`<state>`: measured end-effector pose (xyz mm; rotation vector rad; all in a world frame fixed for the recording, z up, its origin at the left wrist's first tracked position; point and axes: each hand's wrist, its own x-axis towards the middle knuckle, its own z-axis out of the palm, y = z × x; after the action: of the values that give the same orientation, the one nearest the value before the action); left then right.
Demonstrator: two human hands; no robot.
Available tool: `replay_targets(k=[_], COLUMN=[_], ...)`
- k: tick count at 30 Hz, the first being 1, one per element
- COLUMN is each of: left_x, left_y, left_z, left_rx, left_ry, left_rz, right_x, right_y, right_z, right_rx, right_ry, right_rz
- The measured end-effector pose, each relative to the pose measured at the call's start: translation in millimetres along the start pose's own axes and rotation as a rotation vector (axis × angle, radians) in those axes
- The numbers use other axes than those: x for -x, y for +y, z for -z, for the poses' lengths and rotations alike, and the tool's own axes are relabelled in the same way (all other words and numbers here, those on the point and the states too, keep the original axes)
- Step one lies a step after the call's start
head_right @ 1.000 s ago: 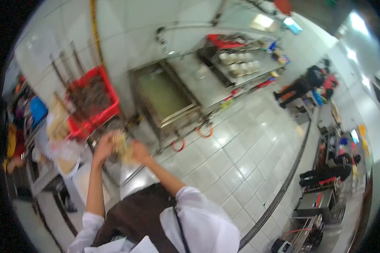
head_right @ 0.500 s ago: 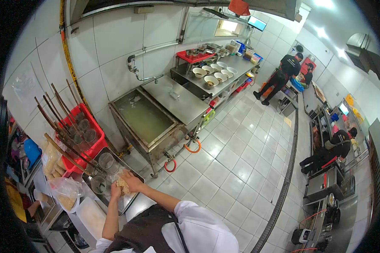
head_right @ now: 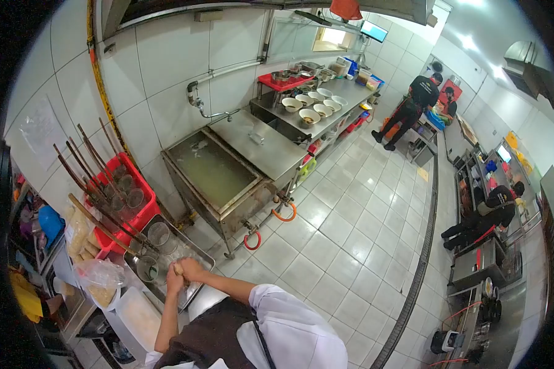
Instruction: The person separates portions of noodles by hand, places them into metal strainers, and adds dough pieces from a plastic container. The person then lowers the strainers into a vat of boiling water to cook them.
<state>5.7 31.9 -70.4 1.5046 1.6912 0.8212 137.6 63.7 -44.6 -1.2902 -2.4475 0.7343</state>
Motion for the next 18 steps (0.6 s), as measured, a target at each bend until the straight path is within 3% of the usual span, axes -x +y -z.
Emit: replay_targets(k=[1,2,4,5,6,7,8,9,10,11,12,13,14,15,16,18], left_x=[-4,-7,5,16,22,12,11,14,16,13,12,18,23,23,23,23], left_y=[-2,-7,13,39,45,-6,-11,-1,-5,-6,3,12,16,14,13,9], left_z=[2,4,15,25,27,16,14,16,14,10,9,12,14,13,12,12], left_rx=[-0.001,0.3,0.852,1.011,1.09,1.262,1.226,1.268,1.37,1.475,1.463,1.502,1.538,1.524,1.52,1.526], left_ry=[0.001,-0.093,-0.222,-0.225,-0.288,-0.339,-0.281,-0.221,-0.215,-0.221,-0.209,-0.182,-0.151,-0.136,-0.107,-0.084], left_rz=[0.005,0.107,0.292,0.383,0.305,0.274,0.313,0.411,0.486,0.546,0.563,0.561,0.559,0.582,0.601,0.632], right_x=[-10,-16,-13,-10,-7,-1,-3,4,15,18,12,27,28,33,43,54], right_y=[11,21,28,23,20,16,17,7,-1,6,41,38,63,76,92,188], right_z=[-7,-16,-37,-24,1,6,6,19,55,64,32,58,58,67,78,38], right_rx=[-0.205,-0.412,-0.6,-0.866,-1.146,-1.289,-1.201,-1.173,-0.801,-0.867,-0.547,-0.796,-0.804,-0.587,-0.416,-0.554], right_ry=[-0.021,-0.047,0.296,0.122,-0.069,-0.285,-0.245,-0.226,-0.21,-0.174,0.157,0.221,0.32,0.492,0.705,0.65], right_rz=[-0.177,-0.357,-0.452,-0.312,-0.171,-0.24,-0.042,-0.072,-0.067,-0.104,0.018,-0.105,-0.17,-0.346,-0.339,-0.647])
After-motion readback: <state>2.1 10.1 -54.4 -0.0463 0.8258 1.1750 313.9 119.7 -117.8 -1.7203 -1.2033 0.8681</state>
